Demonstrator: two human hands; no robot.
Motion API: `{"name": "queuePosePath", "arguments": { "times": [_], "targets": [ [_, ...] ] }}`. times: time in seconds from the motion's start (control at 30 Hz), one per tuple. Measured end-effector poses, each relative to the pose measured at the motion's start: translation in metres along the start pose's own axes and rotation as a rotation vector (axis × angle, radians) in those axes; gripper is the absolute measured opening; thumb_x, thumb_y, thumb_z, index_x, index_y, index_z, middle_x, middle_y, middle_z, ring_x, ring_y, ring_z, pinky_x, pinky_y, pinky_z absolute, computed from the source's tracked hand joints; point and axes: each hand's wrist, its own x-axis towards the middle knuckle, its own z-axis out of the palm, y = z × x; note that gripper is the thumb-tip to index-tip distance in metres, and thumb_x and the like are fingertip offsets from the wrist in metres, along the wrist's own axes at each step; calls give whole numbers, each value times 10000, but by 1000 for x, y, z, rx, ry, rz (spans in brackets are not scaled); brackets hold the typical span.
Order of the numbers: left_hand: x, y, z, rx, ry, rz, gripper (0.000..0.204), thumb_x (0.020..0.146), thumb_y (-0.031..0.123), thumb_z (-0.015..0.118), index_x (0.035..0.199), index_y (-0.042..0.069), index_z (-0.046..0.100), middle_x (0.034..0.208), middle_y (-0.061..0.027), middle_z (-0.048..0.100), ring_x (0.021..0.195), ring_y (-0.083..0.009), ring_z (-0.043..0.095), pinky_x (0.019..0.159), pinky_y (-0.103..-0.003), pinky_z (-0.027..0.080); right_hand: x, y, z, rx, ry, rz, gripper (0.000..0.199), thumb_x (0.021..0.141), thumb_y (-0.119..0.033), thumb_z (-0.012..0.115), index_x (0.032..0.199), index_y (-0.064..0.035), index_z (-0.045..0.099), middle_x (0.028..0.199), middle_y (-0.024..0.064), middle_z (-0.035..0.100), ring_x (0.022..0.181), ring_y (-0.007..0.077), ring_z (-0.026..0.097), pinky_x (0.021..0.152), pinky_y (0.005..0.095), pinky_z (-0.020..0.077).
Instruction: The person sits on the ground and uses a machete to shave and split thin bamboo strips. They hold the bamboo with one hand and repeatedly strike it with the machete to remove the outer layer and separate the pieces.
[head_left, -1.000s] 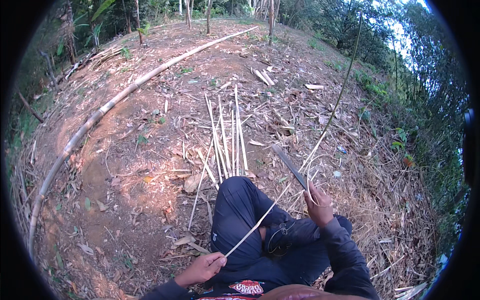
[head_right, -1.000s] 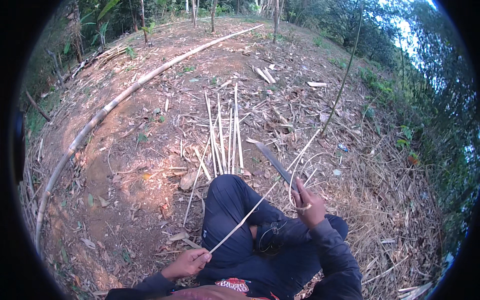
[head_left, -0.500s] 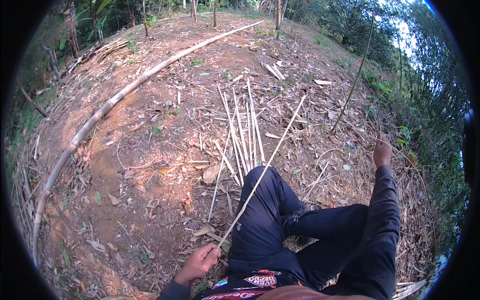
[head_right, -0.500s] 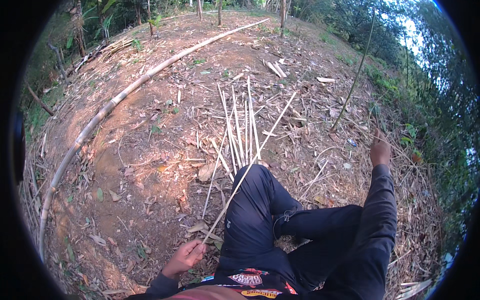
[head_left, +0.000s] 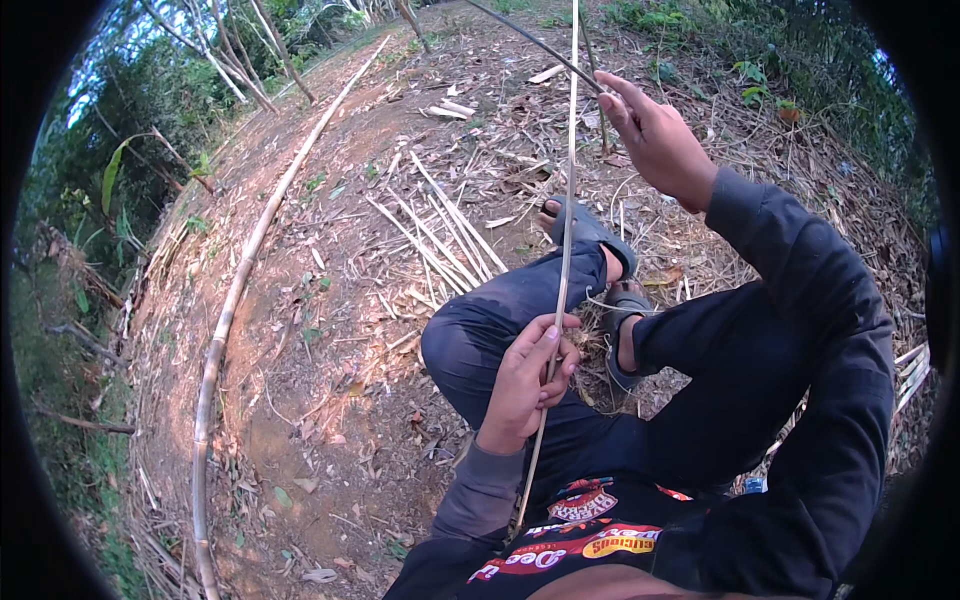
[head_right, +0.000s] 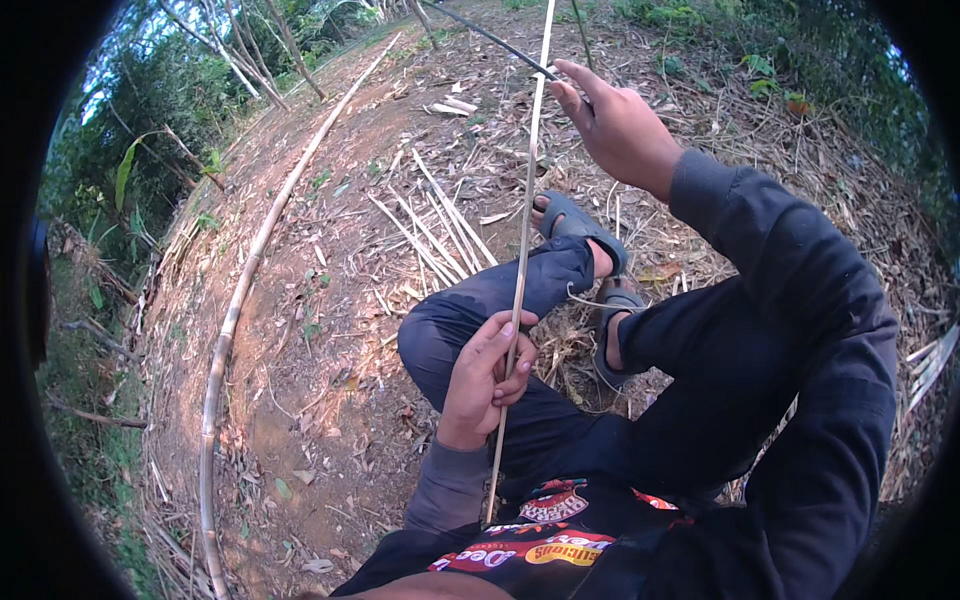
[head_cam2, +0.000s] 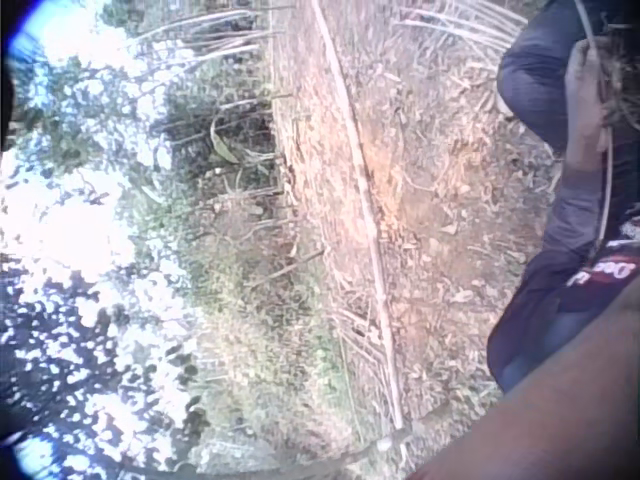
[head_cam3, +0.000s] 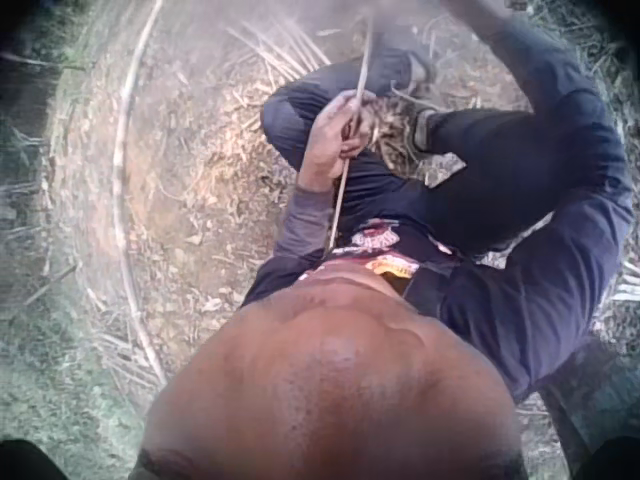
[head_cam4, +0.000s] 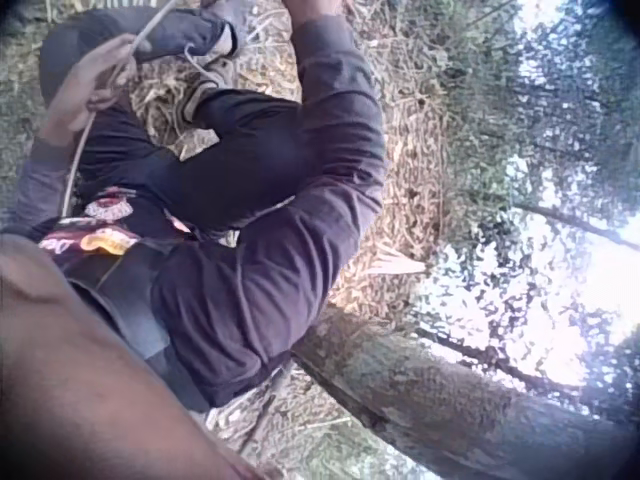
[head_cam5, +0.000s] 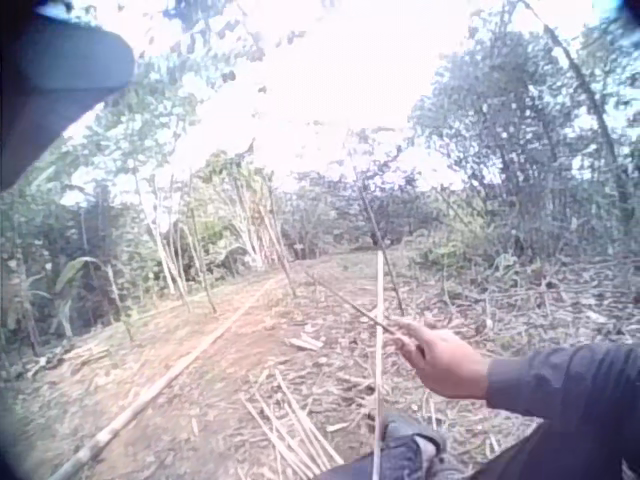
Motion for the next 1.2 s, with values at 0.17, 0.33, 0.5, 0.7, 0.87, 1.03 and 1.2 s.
{"name": "queuePosePath", "arguments": {
  "times": [0.17, 0.33, 0.5, 0.7, 0.87, 1.03, 1.2],
  "targets": [
    [43, 35, 19, 22, 21, 73, 173, 1034, 151, 418, 1144, 49, 505, 841, -44, 572, 471, -20, 337, 386, -159, 246, -23, -59, -37, -323, -450, -207, 586, 1009, -390, 537, 1548, -261, 346, 761, 87, 557, 579, 240, 569, 516, 408, 444],
    [73, 57, 18, 61, -31, -11, 155, 1049, 208, 419, 1099, 87, 502, 765, 13, 490, 475, -12, 281, 404, -174, 204, -49, -59, -28, -265, -569, -440, 622, 969, -493, 512, 1547, -341, 341, 775, 54, 510, 645, 208, 598, 506, 373, 442],
    [93, 37, 15, 161, 200, 15, 248, 1090, 292, 376, 1043, 77, 490, 728, 43, 413, 484, -2, 273, 400, -174, 195, -52, -19, 16, -154, -524, -460, 602, 943, -529, 537, 1510, -374, 407, 748, 23, 497, 574, 165, 584, 438, 355, 372],
    [114, -1, 2, 803, 413, 283, 244, 1077, 205, 425, 1051, -7, 543, 761, -31, 490, 605, -107, 433, 548, -263, 349, -42, 33, 42, -194, -447, -678, 596, 862, -649, 518, 1420, -440, 529, 678, -47, 353, 511, 97, 425, 546, 373, 234],
    [144, -19, 23, 982, 446, 297, 199, 1066, 147, 424, 1013, -11, 532, 749, -91, 545, 638, -185, 518, 577, -329, 420, -61, 96, 55, -135, -457, -634, 560, 866, -633, 509, 1381, -426, 583, 673, -36, 327, 540, 106, 411, 568, 377, 287],
    [145, -39, 40, 772, 311, -12, 221, 1078, 183, 423, 971, 14, 517, 632, 0, 478, 555, -59, 427, 523, -257, 360, -79, 182, 39, -473, -446, -54, 544, 1019, -482, 460, 1534, -324, 385, 648, 2, 462, 468, 120, 412, 410, 299, 373],
    [159, -91, 41, 379, 252, -170, 210, 1081, 216, 446, 1004, 36, 522, 657, 50, 380, 544, -9, 295, 483, -194, 229, -130, 223, 8, -119, -313, 383, 463, 1054, -285, 499, 1505, -193, 446, 682, 130, 607, 533, 233, 575, 535, 374, 451]
  ]
}}
